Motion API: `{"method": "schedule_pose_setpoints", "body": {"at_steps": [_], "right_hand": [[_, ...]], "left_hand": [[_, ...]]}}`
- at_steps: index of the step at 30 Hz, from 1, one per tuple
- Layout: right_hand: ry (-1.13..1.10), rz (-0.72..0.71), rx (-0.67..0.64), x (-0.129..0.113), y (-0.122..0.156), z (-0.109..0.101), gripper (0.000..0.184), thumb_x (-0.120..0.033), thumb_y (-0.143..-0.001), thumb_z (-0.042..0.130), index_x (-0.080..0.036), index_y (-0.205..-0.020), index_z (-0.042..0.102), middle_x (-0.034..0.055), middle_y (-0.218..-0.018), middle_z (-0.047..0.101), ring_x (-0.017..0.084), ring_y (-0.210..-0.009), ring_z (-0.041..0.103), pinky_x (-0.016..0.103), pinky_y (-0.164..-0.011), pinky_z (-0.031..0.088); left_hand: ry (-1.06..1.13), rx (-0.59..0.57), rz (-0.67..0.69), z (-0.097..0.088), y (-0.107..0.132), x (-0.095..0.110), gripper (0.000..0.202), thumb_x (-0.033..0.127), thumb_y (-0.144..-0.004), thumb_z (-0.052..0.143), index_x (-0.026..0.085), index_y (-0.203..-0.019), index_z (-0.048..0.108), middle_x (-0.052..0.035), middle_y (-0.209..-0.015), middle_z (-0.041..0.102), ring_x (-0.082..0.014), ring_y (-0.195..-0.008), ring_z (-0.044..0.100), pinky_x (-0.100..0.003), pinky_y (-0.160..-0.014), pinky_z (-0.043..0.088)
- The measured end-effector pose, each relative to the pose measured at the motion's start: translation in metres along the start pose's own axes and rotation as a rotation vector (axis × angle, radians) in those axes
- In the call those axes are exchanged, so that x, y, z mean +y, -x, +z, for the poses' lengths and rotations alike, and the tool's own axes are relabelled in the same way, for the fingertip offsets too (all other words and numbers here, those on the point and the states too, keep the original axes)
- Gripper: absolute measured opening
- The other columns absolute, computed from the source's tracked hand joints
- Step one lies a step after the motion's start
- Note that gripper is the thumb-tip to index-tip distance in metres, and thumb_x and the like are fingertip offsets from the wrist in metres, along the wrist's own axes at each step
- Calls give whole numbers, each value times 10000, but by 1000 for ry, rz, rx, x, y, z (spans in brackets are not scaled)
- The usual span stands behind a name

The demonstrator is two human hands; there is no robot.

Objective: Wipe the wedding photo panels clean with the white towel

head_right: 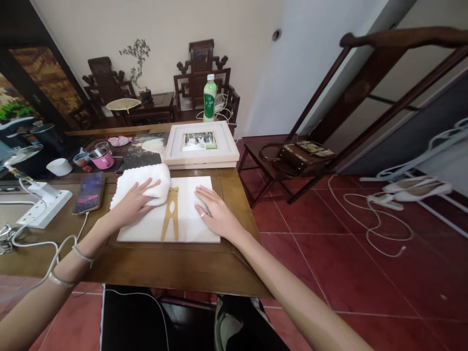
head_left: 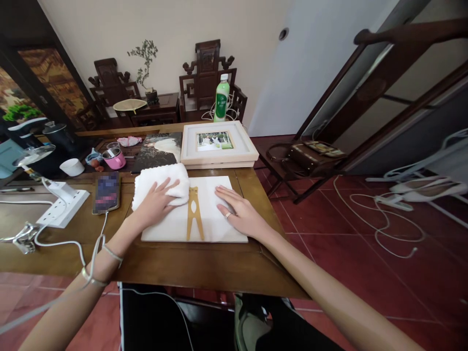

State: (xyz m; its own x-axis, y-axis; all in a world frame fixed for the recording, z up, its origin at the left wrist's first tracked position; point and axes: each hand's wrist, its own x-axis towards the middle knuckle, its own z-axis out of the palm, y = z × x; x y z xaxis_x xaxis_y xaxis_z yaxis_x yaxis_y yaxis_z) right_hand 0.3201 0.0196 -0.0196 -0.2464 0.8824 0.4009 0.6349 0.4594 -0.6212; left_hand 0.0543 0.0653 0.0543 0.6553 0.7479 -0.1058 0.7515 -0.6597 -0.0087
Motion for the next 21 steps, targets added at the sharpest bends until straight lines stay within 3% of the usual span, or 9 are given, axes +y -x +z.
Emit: {"method": "schedule_pose_setpoints", "body": {"at_steps": [4,11,14,17,21], "right_hand": [[-16,1,5,0,0,0,441,-328,-910,472,-162,-1307,571,131,-1393,535,266,-1349,437,508,-1142,338],[-7,8,2,-1,0,1,448,-318,-908,472,-139,-1306,573,145,-1392,533,273,-1351,433,508,-1147,327],[-1,4,-1,-1,0,1,450,-313,-906,469,-135,-1307,571,148,-1391,534,271,-1348,437,507,-1145,331],[0,7,-5,-1,0,1,449,-322,-908,469,-151,-1311,568,139,-1391,536,266,-1349,436,510,-1142,333],[-6,7,-1,0,0,2,438,-331,-911,473,-189,-1315,565,115,-1393,539,260,-1347,441,522,-1137,338]], "left_hand": [[-3,23,-11,5,9,9,269,203,-935,509,243,-1146,671,-30,-1561,257,-331,-1449,169,-615,-1124,204],[85,-26,113,0,105,52,216,140,-892,535,227,-888,733,14,-1568,240,-310,-1453,169,-571,-1156,192],[125,-48,132,-6,127,54,212,146,-893,538,241,-860,725,45,-1561,255,-274,-1444,224,-501,-1175,211],[135,-35,73,-8,114,45,283,136,-934,458,245,-1046,693,6,-1550,291,-264,-1441,235,-504,-1161,244],[165,-35,-101,-11,60,32,299,166,-960,426,174,-1173,636,-104,-1447,462,-312,-1414,290,-541,-1113,296]]}}
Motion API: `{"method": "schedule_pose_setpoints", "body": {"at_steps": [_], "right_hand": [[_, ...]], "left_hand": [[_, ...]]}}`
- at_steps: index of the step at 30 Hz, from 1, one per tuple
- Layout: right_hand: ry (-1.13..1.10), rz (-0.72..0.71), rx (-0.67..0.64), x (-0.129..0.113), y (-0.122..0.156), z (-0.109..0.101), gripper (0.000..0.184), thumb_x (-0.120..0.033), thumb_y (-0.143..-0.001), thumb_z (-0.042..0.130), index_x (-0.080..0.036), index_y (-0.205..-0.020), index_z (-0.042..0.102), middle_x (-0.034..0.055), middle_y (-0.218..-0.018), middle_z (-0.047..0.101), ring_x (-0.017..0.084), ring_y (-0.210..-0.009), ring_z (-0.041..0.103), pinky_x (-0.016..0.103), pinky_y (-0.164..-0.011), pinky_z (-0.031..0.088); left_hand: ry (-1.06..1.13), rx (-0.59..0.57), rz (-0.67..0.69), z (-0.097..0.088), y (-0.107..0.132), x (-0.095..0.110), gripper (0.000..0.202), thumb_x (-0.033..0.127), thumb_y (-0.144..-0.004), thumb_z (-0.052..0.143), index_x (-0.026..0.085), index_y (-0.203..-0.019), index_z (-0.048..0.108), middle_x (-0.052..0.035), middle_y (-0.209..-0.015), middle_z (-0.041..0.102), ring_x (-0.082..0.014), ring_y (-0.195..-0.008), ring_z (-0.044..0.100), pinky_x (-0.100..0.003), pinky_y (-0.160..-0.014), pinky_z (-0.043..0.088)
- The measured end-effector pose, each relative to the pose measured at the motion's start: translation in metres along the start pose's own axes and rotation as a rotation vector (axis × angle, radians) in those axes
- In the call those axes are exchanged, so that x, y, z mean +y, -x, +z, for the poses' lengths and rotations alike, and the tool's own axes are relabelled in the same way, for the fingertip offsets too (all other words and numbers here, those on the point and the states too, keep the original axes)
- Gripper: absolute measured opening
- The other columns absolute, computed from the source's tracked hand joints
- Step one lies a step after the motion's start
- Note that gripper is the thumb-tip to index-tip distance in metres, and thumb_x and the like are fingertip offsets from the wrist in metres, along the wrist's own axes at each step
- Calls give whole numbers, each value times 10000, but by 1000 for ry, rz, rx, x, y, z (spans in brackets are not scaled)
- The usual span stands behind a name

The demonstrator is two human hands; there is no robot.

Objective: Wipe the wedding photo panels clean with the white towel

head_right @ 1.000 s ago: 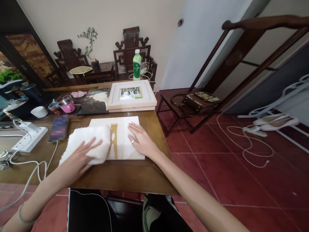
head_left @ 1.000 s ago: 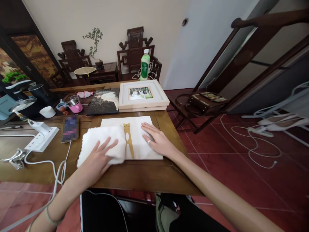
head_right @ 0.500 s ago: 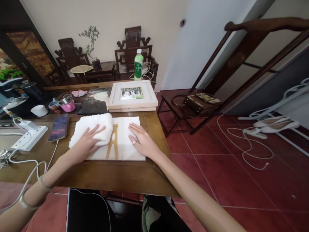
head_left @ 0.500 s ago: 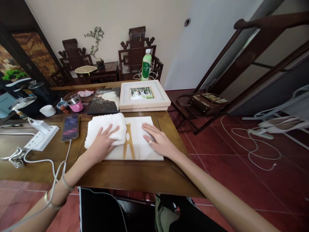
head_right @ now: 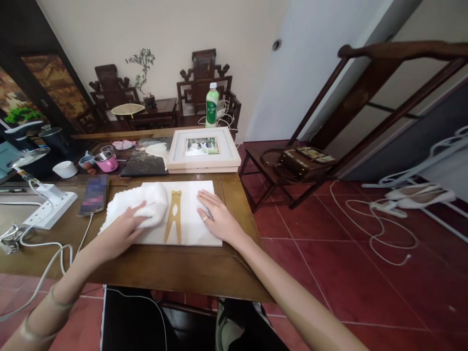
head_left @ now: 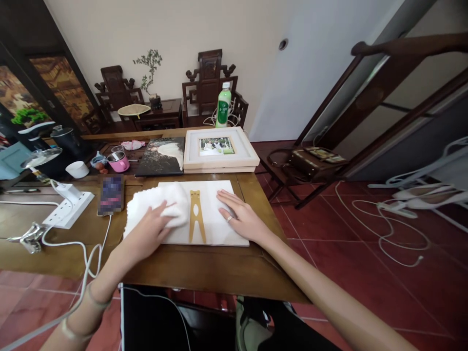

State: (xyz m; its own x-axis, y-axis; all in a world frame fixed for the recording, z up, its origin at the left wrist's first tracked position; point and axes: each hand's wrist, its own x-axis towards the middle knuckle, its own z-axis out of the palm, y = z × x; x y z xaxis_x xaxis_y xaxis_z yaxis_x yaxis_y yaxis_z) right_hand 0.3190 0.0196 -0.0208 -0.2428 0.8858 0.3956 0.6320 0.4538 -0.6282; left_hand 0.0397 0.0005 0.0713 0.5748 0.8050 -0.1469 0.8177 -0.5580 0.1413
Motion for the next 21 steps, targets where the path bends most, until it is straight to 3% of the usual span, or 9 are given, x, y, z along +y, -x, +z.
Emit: {"method": "schedule_pose_setpoints", "body": {"at_steps": [2,5,10,13,16,18,21], "right_hand": [[-4,-1,4,0,0,0,433,-335,-911,477,-199,-1312,566,110,-1391,542,260,-1344,444,524,-1137,338],[4,0,-4,1,0,-1,435,-336,-913,475,-179,-1307,568,129,-1387,543,265,-1344,444,526,-1135,337],[-3,-3,-14,-1,-1,-2,434,-335,-911,476,-173,-1301,574,138,-1381,548,276,-1347,439,521,-1133,339],[-11,-16,-13,-3,-2,-4,425,-331,-913,472,-206,-1308,567,115,-1383,551,278,-1341,446,532,-1125,344],[-20,-52,-14,-3,-2,-4,423,-319,-917,464,-221,-1319,554,99,-1396,541,271,-1344,442,522,-1125,347],[-21,-40,-12,-2,-2,-3,427,-327,-915,469,-216,-1319,555,104,-1394,543,274,-1347,439,525,-1128,341],[-17,-9,-3,1,0,-1,435,-346,-912,474,-186,-1306,569,128,-1388,544,282,-1345,441,534,-1134,330]], "left_hand": [[40,36,-36,-5,-29,1,304,214,-974,423,156,-1196,622,-131,-1360,549,-327,-1347,402,-518,-1069,355],[121,122,16,-12,-64,3,311,294,-986,422,153,-1153,644,-124,-1240,634,-306,-1173,563,-439,-994,428],[212,165,120,-11,-101,12,311,309,-984,427,147,-1080,674,-99,-1181,673,-259,-1072,620,-359,-957,453],[194,135,212,-3,-110,26,304,302,-987,422,181,-1171,632,-81,-1294,610,-264,-1198,551,-400,-1016,413],[130,87,219,4,-108,35,321,297,-999,394,208,-1238,587,-71,-1400,521,-302,-1363,376,-508,-1082,318],[105,80,188,6,-102,32,334,297,-1002,386,214,-1272,565,-66,-1440,477,-305,-1405,301,-525,-1109,268],[103,118,129,2,-91,13,345,317,-1001,385,208,-1271,571,-70,-1420,500,-290,-1384,344,-475,-1113,284]]}}
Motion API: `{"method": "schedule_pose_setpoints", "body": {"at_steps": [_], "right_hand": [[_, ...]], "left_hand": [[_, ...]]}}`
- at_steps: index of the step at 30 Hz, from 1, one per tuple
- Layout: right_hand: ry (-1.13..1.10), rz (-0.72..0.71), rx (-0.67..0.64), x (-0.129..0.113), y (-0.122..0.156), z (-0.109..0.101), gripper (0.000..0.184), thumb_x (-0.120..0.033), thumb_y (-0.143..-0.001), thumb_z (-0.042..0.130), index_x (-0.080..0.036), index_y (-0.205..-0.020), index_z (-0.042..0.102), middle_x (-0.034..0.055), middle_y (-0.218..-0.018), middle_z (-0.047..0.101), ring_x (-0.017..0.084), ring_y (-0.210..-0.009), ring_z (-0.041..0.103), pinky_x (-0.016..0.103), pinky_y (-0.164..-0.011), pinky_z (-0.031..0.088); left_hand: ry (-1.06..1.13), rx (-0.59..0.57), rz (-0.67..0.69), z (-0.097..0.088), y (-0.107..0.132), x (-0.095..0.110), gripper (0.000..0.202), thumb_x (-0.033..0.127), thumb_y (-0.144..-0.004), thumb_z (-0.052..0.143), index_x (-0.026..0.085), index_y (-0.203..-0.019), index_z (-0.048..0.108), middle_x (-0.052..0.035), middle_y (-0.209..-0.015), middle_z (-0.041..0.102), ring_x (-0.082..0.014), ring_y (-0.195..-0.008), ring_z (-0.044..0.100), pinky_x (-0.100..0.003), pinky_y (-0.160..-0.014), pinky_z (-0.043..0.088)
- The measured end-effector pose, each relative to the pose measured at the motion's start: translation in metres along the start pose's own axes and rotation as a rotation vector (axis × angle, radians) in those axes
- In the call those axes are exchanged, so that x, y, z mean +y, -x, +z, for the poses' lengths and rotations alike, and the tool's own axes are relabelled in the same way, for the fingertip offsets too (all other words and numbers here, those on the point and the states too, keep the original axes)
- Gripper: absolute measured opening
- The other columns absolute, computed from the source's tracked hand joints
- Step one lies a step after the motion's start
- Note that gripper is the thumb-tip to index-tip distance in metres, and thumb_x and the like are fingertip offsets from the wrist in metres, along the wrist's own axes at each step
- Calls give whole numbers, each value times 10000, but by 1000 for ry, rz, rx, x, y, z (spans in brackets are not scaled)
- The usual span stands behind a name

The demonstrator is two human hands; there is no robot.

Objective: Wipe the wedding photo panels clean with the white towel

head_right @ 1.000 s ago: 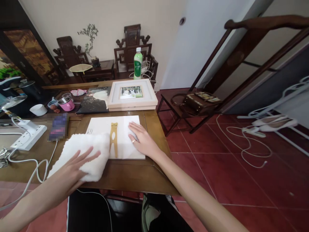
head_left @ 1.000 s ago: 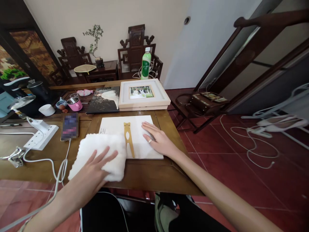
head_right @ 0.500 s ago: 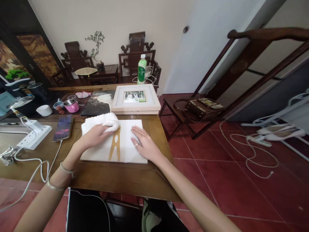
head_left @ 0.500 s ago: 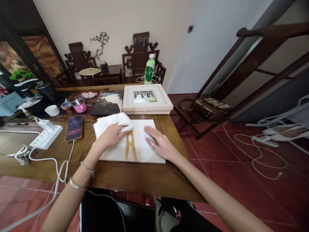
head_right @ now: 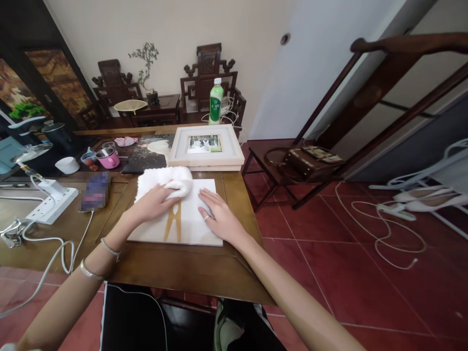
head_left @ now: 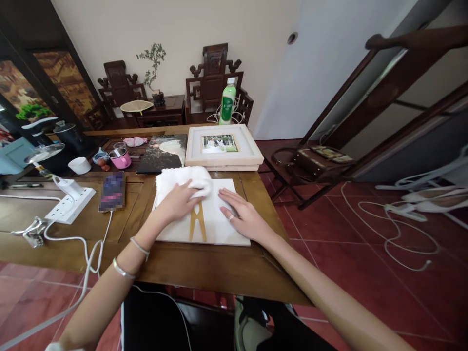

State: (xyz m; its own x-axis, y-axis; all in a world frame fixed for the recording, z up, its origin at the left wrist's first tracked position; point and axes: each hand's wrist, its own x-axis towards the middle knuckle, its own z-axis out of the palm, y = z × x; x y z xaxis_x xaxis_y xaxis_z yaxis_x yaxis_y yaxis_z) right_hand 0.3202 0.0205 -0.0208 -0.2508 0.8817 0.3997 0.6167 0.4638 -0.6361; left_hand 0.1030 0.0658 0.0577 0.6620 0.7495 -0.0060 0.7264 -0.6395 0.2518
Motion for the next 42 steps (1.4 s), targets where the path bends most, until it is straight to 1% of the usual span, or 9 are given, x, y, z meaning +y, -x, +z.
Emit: {"method": "schedule_pose_setpoints", "body": {"at_steps": [4,8,14,20,23,27,36,39,42], "right_hand": [[-6,-8,15,1,1,2,435,-339,-913,470,-173,-1302,573,130,-1386,545,268,-1345,442,524,-1138,333],[-22,11,31,2,0,3,416,-322,-921,455,-212,-1304,575,92,-1384,554,259,-1342,448,531,-1140,330],[-38,9,56,6,0,3,421,-264,-933,398,-225,-1317,565,67,-1393,548,252,-1342,448,514,-1148,332],[-33,-10,33,5,0,0,429,-226,-932,364,-218,-1306,574,67,-1391,550,249,-1345,444,509,-1146,343],[-30,-18,31,5,0,0,421,-229,-922,398,-228,-1305,573,66,-1389,552,251,-1343,447,523,-1143,341],[-21,-21,32,5,0,1,426,-232,-914,407,-199,-1304,574,98,-1391,546,261,-1340,450,528,-1144,333],[-5,-8,27,3,-1,1,430,-263,-920,415,-230,-1325,553,79,-1396,543,276,-1350,433,543,-1135,332],[-2,-18,15,1,-1,0,441,-244,-919,405,-227,-1338,541,76,-1397,542,269,-1352,431,536,-1142,326],[-16,-22,15,1,-1,-1,457,-217,-906,411,-237,-1345,535,62,-1396,544,264,-1353,430,531,-1146,328]], "left_hand": [[7,35,-86,-11,13,-21,389,351,-1002,364,171,-1289,556,-104,-1404,511,-295,-1339,414,-455,-1093,326],[-31,7,-93,-7,9,-16,397,355,-1008,342,203,-1327,523,-92,-1463,442,-319,-1405,298,-557,-1102,274],[-168,-81,-23,7,1,33,333,232,-958,457,225,-1264,588,-61,-1549,292,-365,-1435,195,-684,-1071,229],[-251,-275,130,3,61,89,252,171,-895,524,199,-1065,708,-87,-1539,311,-394,-1417,233,-664,-1057,306],[-251,-313,190,-2,86,102,204,190,-880,554,174,-979,731,-106,-1528,329,-403,-1409,250,-620,-1059,352],[-182,-317,154,-9,76,89,297,167,-926,479,222,-1142,674,-69,-1527,337,-365,-1411,271,-620,-1047,367],[-198,-185,-14,2,-15,35,402,232,-969,450,218,-1369,490,-91,-1566,232,-368,-1449,129,-708,-1062,211],[-239,-174,-3,5,-16,36,415,186,-958,455,204,-1371,489,-93,-1566,231,-357,-1453,125,-706,-1074,193],[-237,-186,39,3,5,50,399,129,-926,478,206,-1309,561,-98,-1551,276,-364,-1442,173,-682,-1080,229]]}}
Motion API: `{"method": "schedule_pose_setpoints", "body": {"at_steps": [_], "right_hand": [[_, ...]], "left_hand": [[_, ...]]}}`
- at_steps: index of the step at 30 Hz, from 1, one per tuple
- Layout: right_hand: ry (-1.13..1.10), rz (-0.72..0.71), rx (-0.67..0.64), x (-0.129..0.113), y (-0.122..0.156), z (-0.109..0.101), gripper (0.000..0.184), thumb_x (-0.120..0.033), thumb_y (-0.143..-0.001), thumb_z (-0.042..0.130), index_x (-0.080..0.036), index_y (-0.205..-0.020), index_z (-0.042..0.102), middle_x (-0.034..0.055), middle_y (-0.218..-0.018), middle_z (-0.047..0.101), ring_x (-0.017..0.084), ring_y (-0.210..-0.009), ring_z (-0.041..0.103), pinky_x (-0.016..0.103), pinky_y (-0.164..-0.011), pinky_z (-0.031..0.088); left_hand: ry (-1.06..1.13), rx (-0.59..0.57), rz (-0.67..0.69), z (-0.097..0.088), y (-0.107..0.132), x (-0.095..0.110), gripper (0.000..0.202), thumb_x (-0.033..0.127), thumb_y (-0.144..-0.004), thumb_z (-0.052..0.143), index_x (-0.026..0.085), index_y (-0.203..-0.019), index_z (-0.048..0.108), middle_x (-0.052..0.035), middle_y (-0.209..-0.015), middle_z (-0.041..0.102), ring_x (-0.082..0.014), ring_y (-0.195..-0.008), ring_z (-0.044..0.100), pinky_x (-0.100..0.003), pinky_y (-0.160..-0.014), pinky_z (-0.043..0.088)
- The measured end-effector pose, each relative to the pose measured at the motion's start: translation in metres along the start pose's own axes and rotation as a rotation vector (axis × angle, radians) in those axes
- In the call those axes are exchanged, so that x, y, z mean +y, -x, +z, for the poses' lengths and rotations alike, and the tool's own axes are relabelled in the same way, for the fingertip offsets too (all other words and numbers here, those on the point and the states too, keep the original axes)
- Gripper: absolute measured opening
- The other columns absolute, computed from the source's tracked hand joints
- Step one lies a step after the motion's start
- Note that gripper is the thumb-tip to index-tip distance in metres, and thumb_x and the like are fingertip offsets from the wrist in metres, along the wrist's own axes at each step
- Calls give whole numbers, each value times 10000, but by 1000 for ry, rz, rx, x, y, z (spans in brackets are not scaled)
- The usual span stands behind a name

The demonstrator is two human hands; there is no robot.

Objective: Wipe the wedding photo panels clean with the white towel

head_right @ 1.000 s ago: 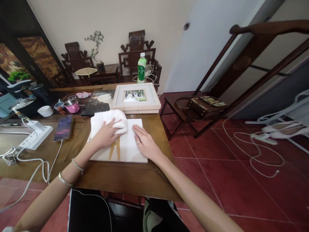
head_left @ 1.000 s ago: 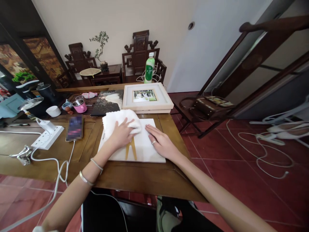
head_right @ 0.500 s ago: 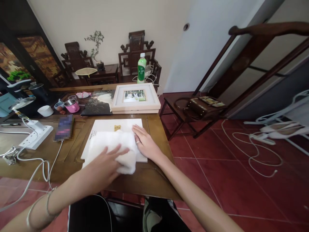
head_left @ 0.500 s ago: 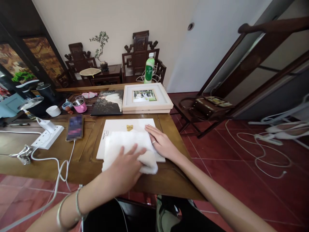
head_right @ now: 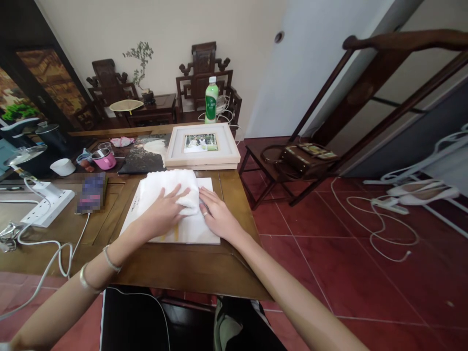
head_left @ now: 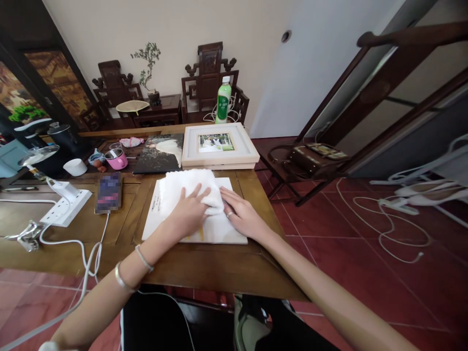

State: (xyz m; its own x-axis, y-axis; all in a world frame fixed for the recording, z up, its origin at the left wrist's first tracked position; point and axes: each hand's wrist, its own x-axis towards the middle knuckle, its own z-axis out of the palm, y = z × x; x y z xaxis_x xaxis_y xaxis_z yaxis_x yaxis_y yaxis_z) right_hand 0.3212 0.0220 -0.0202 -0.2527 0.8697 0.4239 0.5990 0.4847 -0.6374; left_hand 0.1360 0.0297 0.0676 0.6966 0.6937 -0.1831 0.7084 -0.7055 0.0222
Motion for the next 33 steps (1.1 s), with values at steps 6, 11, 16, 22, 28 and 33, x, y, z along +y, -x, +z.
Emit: {"method": "schedule_pose_setpoints", "body": {"at_steps": [6,11,16,22,28,33], "right_hand": [[-6,17,-2,2,1,-1,474,-199,-882,438,-234,-1343,541,57,-1405,533,259,-1351,434,527,-1150,329],[-11,23,-8,2,1,0,463,-206,-876,445,-226,-1324,562,63,-1400,537,259,-1352,432,525,-1150,328],[-139,161,33,4,-1,-2,416,-315,-898,464,-213,-1277,603,81,-1383,554,262,-1327,466,503,-1140,328],[-475,392,190,10,-2,-7,437,-496,-906,472,-262,-1243,623,54,-1371,572,263,-1321,473,488,-1133,318],[-493,385,240,8,-1,-4,516,-575,-900,445,-253,-1270,603,57,-1395,548,256,-1321,472,467,-1145,303],[-363,298,124,-4,1,-5,511,-548,-936,373,-239,-1264,612,59,-1368,571,247,-1316,480,475,-1155,294]], "left_hand": [[-45,-94,144,0,63,45,231,176,-867,570,189,-1030,732,-122,-1525,329,-407,-1410,246,-660,-1062,303],[-24,-78,166,-1,71,45,240,196,-898,528,194,-1041,721,-106,-1528,323,-375,-1410,270,-617,-1064,333],[43,-21,50,-3,23,6,372,149,-927,493,269,-1263,597,-69,-1556,266,-343,-1444,182,-649,-1089,245],[94,29,2,4,-13,0,368,177,-948,468,249,-1296,565,-37,-1570,216,-365,-1452,118,-732,-1064,169],[-12,-11,215,7,27,55,240,199,-908,529,184,-1072,704,-68,-1539,312,-399,-1430,182,-731,-1055,232],[-55,-77,304,-2,69,77,203,255,-897,564,164,-989,722,-99,-1526,333,-413,-1390,282,-674,-1041,327]]}}
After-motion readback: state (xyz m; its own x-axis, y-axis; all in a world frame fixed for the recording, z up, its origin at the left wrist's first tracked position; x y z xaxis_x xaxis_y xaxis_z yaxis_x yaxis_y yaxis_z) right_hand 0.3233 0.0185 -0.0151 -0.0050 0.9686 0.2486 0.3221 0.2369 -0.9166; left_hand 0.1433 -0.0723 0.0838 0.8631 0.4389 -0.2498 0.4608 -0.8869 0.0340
